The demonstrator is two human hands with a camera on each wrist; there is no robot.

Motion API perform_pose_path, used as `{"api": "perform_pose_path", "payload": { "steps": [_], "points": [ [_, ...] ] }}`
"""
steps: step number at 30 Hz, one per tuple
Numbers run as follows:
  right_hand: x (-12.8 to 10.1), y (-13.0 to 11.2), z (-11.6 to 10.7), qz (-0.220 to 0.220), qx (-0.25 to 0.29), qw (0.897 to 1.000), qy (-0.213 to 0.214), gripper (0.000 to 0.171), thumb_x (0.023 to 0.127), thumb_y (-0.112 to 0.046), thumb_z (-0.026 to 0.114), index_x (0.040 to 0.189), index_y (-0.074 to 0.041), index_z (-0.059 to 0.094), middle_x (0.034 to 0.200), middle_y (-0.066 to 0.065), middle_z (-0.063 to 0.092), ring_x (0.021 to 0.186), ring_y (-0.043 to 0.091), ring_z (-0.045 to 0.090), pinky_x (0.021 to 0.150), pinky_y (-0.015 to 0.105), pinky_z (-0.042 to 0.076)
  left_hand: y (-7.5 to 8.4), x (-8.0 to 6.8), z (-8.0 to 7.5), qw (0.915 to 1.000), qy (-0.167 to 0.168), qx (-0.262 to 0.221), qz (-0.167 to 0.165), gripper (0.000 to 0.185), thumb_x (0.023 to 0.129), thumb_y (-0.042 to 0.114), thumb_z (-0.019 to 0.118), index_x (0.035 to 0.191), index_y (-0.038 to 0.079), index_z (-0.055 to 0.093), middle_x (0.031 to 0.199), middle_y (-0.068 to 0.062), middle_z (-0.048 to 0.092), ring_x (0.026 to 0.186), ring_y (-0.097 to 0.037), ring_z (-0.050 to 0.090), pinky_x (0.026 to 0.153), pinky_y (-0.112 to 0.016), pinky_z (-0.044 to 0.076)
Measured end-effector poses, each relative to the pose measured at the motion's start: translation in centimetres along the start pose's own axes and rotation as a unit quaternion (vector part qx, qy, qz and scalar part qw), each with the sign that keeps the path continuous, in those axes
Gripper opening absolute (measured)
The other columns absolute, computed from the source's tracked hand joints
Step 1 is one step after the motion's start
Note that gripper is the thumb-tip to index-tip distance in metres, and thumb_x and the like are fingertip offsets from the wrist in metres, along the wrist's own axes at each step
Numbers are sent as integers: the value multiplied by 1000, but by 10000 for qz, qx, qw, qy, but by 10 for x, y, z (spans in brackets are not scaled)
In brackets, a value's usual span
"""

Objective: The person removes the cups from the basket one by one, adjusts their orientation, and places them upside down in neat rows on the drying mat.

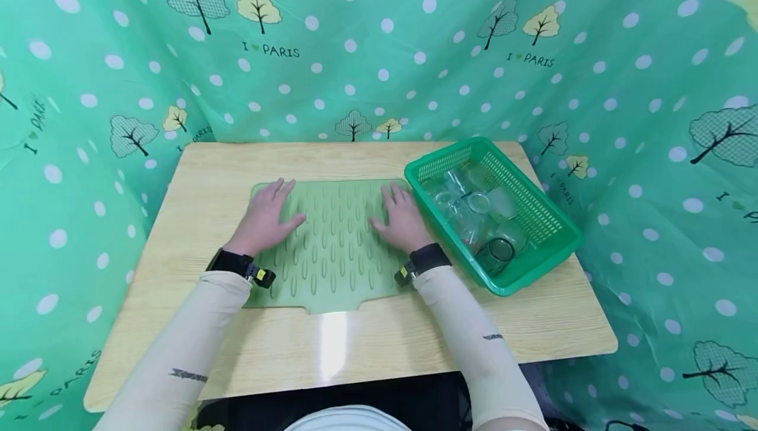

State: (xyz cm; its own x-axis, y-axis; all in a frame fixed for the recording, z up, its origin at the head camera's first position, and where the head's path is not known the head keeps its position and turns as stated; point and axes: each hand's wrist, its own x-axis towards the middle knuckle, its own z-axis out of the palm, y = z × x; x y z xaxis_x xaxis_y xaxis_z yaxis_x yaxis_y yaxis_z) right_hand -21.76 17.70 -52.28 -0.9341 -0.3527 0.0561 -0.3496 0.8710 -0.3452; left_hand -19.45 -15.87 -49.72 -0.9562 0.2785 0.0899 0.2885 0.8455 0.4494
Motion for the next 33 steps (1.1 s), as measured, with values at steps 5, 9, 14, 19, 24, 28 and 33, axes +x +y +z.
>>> {"api": "perform_pose_path", "payload": {
  "steps": [5, 9, 14, 19, 24, 28, 33],
  "points": [
    [-6, 1, 7, 54, -159, 9998, -106, 90, 99, -52, 62, 165, -6, 22, 169, 22, 20, 154, 42, 23, 127, 55, 19, -2, -9, 9, 10000, -39, 5, -92, 83, 101, 51, 59, 164, 9, 25, 167, -26, 20, 155, -43, 17, 127, -60, 12],
    [-11, 1, 12, 65, -163, 9998, -134, 87, 100, -51, 62, 164, -5, 24, 168, 22, 22, 153, 43, 25, 127, 56, 20, -1, -15, 14, 9999, -19, -83, -128, 82, 101, 46, 62, 163, 7, 27, 166, -27, 22, 154, -45, 18, 127, -61, 11],
    [-16, -1, 12, 151, -61, 9996, -215, 88, 98, -52, 63, 164, -7, 25, 168, 21, 24, 153, 43, 26, 125, 57, 24, -2, -20, 17, 9997, -85, 60, -200, 81, 97, 44, 69, 160, 5, 35, 163, -31, 28, 151, -50, 22, 125, -63, 14],
    [-19, -2, 12, 386, 18, 9982, -459, 88, 97, -55, 65, 163, -9, 30, 164, 22, 32, 150, 43, 32, 119, 60, 34, -6, -22, 20, 9987, -269, 213, -388, 80, 93, 49, 73, 153, 3, 47, 158, -31, 37, 147, -51, 30, 121, -66, 22],
    [-23, 0, 17, 459, -208, 9970, -582, 84, 97, -57, 63, 159, -5, 39, 160, 23, 40, 147, 43, 37, 118, 58, 38, -11, -26, 29, 9975, -326, 272, -562, 75, 93, 51, 72, 147, 2, 54, 150, -31, 46, 139, -51, 42, 116, -68, 32],
    [-23, -1, 20, 507, -146, 9979, -363, 79, 98, -55, 62, 157, -5, 42, 158, 22, 42, 146, 42, 39, 118, 57, 38, -10, -28, 27, 9985, -52, 107, -543, 74, 94, 47, 71, 149, 2, 51, 151, -31, 45, 140, -50, 40, 118, -66, 30],
    [-22, -8, 10, 503, 58, 9987, -14, 74, 100, -49, 62, 157, -6, 43, 159, 20, 42, 146, 39, 39, 119, 56, 38, -2, -23, 12, 9989, 293, -121, -345, 72, 97, 41, 69, 154, 4, 45, 154, -29, 42, 144, -47, 36, 120, -64, 27]
  ]
}}
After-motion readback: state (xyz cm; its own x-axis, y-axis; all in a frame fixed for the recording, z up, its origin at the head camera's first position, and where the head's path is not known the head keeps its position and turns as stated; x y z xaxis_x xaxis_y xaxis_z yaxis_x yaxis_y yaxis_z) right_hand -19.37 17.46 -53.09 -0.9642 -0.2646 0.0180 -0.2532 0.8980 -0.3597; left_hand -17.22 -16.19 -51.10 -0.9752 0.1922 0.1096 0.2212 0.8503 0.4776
